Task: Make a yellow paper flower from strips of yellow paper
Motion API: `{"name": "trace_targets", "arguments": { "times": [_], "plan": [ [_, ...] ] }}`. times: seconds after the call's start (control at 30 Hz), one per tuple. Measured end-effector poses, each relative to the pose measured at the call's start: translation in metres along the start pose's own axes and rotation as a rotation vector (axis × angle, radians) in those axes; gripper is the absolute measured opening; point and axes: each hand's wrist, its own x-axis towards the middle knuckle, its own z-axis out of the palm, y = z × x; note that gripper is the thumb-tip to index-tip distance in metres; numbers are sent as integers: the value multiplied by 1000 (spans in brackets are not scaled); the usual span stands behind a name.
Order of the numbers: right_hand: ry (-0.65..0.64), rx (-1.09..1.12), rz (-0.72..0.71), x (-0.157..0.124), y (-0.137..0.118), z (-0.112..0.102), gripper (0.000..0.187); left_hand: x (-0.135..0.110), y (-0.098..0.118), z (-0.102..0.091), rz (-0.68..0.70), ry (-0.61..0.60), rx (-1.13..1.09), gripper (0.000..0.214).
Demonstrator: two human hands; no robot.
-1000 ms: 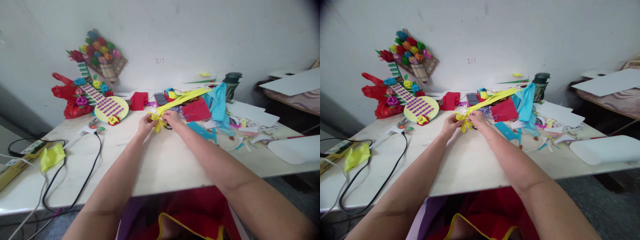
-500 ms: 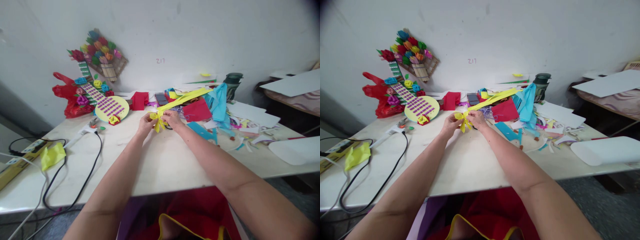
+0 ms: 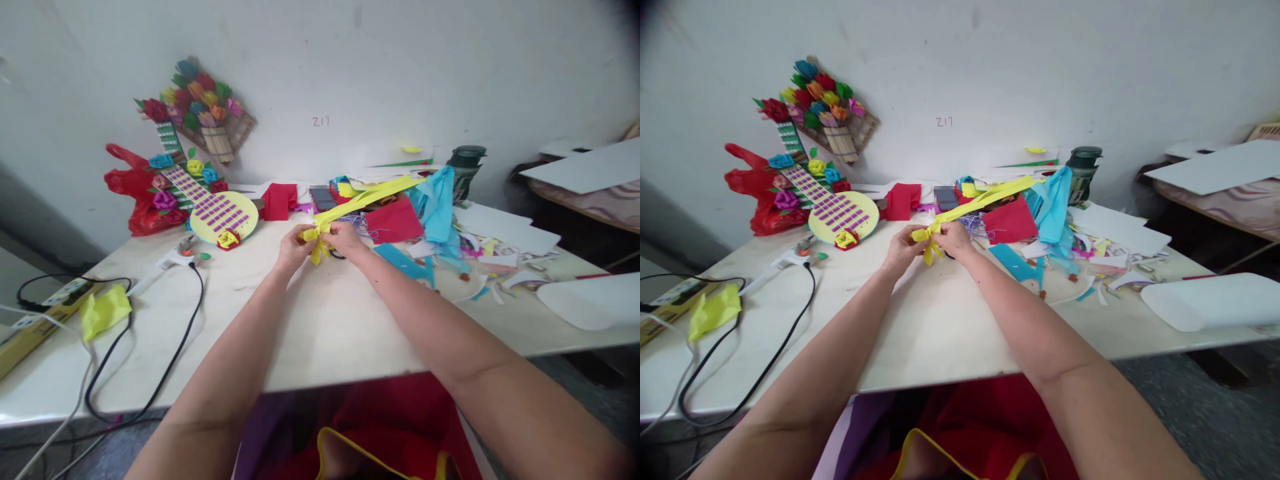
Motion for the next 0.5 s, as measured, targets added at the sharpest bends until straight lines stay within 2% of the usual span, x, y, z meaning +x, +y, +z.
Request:
{"name": "trace_targets", "arguments": {
  "times": [0.13, 0.27, 0.37, 0.5],
  "plan": [
    [64, -183, 23, -3, -7, -1, 16, 1, -2, 0, 3, 2, 15, 40],
    [138, -407, -61, -7, -11, 1, 17, 2, -4, -1, 33, 29, 45, 36],
    [150, -550, -188, -11, -11, 1, 20, 3, -5, -1, 21, 45, 59, 35],
    [74, -708, -448, -14, -12, -2, 23, 3, -4, -1, -37, 60, 43, 38]
  ]
}}
